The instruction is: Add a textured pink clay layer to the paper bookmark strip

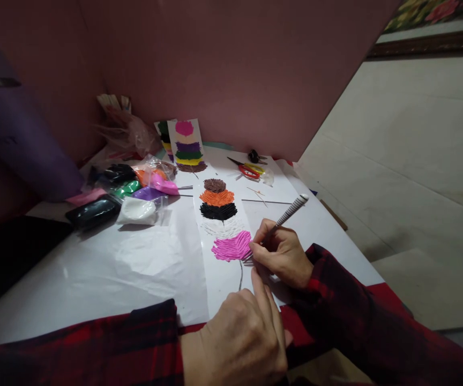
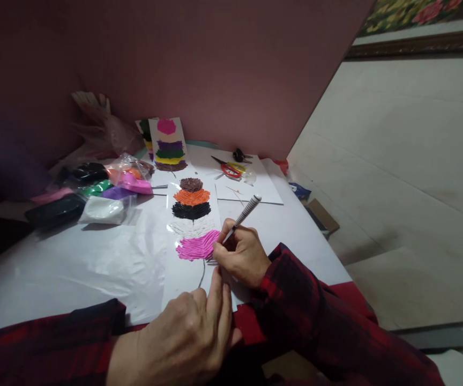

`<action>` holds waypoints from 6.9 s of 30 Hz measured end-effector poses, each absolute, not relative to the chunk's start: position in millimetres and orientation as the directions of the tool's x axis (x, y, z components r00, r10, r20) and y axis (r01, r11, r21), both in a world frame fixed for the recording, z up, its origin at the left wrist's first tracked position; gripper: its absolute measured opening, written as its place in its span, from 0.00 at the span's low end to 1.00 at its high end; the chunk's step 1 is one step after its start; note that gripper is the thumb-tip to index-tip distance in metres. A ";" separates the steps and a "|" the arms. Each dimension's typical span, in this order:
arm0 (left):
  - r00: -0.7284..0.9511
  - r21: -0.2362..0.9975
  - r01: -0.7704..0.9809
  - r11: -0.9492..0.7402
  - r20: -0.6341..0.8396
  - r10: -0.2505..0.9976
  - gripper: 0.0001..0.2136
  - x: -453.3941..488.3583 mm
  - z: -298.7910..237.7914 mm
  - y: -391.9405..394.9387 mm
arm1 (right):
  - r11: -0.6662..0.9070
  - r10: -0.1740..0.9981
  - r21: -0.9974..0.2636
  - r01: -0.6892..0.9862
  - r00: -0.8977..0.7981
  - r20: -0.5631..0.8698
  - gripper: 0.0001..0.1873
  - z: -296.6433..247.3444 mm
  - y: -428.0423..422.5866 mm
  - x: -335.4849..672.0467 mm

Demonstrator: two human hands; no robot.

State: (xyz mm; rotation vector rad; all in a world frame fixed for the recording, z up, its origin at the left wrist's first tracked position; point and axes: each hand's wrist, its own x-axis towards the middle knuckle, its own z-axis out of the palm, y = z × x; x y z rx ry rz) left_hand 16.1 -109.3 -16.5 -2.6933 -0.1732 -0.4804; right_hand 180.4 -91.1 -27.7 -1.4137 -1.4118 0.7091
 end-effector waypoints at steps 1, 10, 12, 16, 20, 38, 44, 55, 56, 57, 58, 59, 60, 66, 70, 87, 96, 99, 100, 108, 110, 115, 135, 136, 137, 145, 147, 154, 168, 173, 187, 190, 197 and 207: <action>0.933 -0.366 0.186 -0.912 0.356 0.048 0.22 16.1 -16.4 -109.0 | 0.159 0.960 -0.904 0.398 0.152 0.236 0.09 -28.0 -91.3 180.6; 0.936 -0.400 0.192 -0.896 0.348 0.046 0.21 14.7 -14.0 -108.1 | 0.168 0.953 -0.860 0.482 0.142 0.266 0.09 -27.0 -90.4 180.8; 0.940 -0.408 0.191 -0.893 0.338 0.046 0.21 14.0 -12.2 -108.2 | 0.166 0.953 -0.855 0.492 0.141 0.266 0.09 -26.3 -90.0 181.2; 0.940 -0.400 0.184 -0.898 0.339 0.041 0.21 14.2 -10.3 -108.0 | 0.164 0.952 -0.845 0.509 0.143 0.271 0.09 -23.7 -89.7 182.0; 0.939 -0.387 0.189 -0.903 0.339 0.051 0.22 15.1 -12.2 -108.5 | 0.163 0.949 -0.841 0.515 0.151 0.276 0.09 -21.7 -89.1 183.5; 0.943 -0.410 0.184 -0.893 0.331 0.043 0.22 15.8 -16.5 -109.2 | 0.183 0.893 -0.786 0.590 0.235 0.384 0.09 -15.8 -85.9 190.2; 0.941 -0.404 0.199 -0.893 0.335 0.058 0.22 16.4 -15.5 -108.9 | 0.193 0.920 -0.817 0.543 0.190 0.343 0.08 -16.7 -85.9 188.0; 0.942 -0.413 0.186 -0.892 0.333 0.042 0.22 15.1 -15.7 -109.6 | 0.183 0.927 -0.819 0.543 0.182 0.328 0.08 -19.6 -84.6 189.9; 0.943 -0.410 0.182 -0.894 0.331 0.041 0.22 15.0 -15.3 -109.8 | 0.177 0.928 -0.822 0.542 0.187 0.323 0.08 -19.5 -84.3 190.2; 0.943 -0.405 0.182 -0.896 0.330 0.042 0.22 15.1 -14.8 -109.9 | 0.169 0.928 -0.823 0.543 0.193 0.318 0.08 -19.3 -84.1 190.5; 0.943 -0.402 0.185 -0.897 0.329 0.047 0.22 15.2 -14.3 -109.9 | 0.158 0.929 -0.823 0.546 0.200 0.312 0.08 -19.2 -83.8 190.8; 0.944 -0.399 0.186 -0.898 0.327 0.050 0.22 15.3 -13.9 -109.9 | 0.147 0.928 -0.822 0.550 0.210 0.307 0.08 -19.0 -83.6 191.1; 0.944 -0.399 0.187 -0.898 0.327 0.051 0.22 15.5 -13.5 -109.8 | 0.137 0.927 -0.821 0.555 0.219 0.303 0.08 -18.9 -83.4 191.6; 0.947 -0.405 0.173 -0.898 0.317 0.039 0.22 15.1 -13.4 -108.3 | 0.133 0.913 -0.837 0.531 0.262 0.312 0.08 -18.8 -82.5 192.3; 0.950 -0.407 0.171 -0.898 0.311 0.040 0.22 15.1 -14.4 -108.1 | 0.142 0.925 -0.852 0.503 0.240 0.295 0.08 -18.0 -83.6 190.6; 0.950 -0.404 0.171 -0.899 0.310 0.041 0.22 15.0 -15.4 -109.1 | 0.138 0.913 -0.849 0.511 0.265 0.308 0.09 -16.8 -83.9 191.1; 0.943 -0.399 0.184 -0.899 0.329 0.047 0.22 14.8 -13.7 -109.3 | 0.166 0.951 -0.864 0.476 0.153 0.268 0.10 -20.7 -89.4 185.6; 0.947 -0.388 0.179 -0.904 0.318 0.051 0.22 14.3 -13.6 -109.8 | 0.158 0.952 -0.859 0.487 0.155 0.263 0.10 -21.5 -89.8 185.7; 0.948 -0.386 0.180 -0.905 0.315 0.054 0.22 14.1 -13.4 -109.9 | 0.155 0.952 -0.859 0.489 0.157 0.262 0.10 -21.6 -89.8 185.7; 0.948 -0.400 0.186 -0.898 0.315 0.056 0.22 14.2 -11.5 -107.9 | 0.164 0.951 -0.846 0.507 0.145 0.272 0.10 -23.1 -88.8 186.6; 0.948 -0.396 0.185 -0.899 0.314 0.057 0.22 14.8 -12.0 -107.9 | 0.171 0.951 -0.840 0.515 0.136 0.276 0.10 -24.0 -88.6 187.2; 0.945 -0.394 0.178 -0.902 0.325 0.044 0.22 14.6 -12.8 -108.2 | 0.180 0.953 -0.836 0.519 0.120 0.279 0.10 -24.8 -88.8 187.2; 0.938 -0.417 0.218 -0.882 0.338 0.073 0.20 13.7 -9.6 -109.7 | 0.210 0.956 -0.830 0.516 0.069 0.285 0.09 -24.0 -90.0 184.6; 0.936 -0.418 0.218 -0.882 0.345 0.068 0.20 14.1 -9.5 -109.5 | 0.211 0.956 -0.831 0.515 0.067 0.284 0.09 -23.8 -90.0 184.3; 0.935 -0.419 0.213 -0.883 0.348 0.061 0.20 14.4 -9.3 -109.3 | 0.213 0.957 -0.832 0.512 0.063 0.284 0.09 -23.6 -90.1 184.0; 0.928 -0.417 0.207 -0.885 0.371 0.042 0.20 13.6 -11.0 -108.6 | 0.234 0.954 -0.836 0.496 0.051 0.297 0.09 -21.6 -89.9 181.3; 0.925 -0.414 0.206 -0.887 0.379 0.038 0.20 13.4 -11.4 -108.8 | 0.231 0.958 -0.847 0.478 0.043 0.285 0.09 -21.3 -90.0 180.7; 0.925 -0.423 0.207 -0.882 0.377 0.037 0.21 14.6 -11.3 -107.9 | 0.228 0.946 -0.877 0.422 0.116 0.302 0.09 -16.2 -90.0 179.1; 0.922 -0.447 0.191 -0.874 0.387 0.003 0.21 15.8 -14.5 -105.0 | 0.139 0.969 -0.899 0.415 0.130 0.210 0.10 -15.9 -87.9 182.7; 0.926 -0.447 0.186 -0.875 0.377 0.005 0.21 15.4 -12.6 -105.5 | 0.162 0.967 -0.899 0.406 0.116 0.227 0.09 -16.9 -88.4 181.8; 0.920 -0.433 0.206 -0.878 0.392 0.023 0.20 15.4 -12.1 -106.3 | 0.158 0.978 -0.904 0.398 0.065 0.199 0.08 -21.4 -88.8 181.8; 0.917 -0.435 0.214 -0.875 0.398 0.027 0.19 15.4 -12.8 -106.7 | 0.149 0.979 -0.899 0.411 0.065 0.193 0.08 -21.7 -88.5 182.4; 0.925 -0.453 0.194 -0.870 0.381 0.008 0.19 15.0 -14.9 -104.3 | 0.152 0.968 -0.904 0.399 0.123 0.217 0.09 -20.6 -87.9 182.0; 0.928 -0.449 0.197 -0.872 0.372 0.019 0.19 14.9 -13.4 -105.3 | 0.199 0.964 -0.884 0.423 0.079 0.255 0.08 -20.2 -88.7 181.5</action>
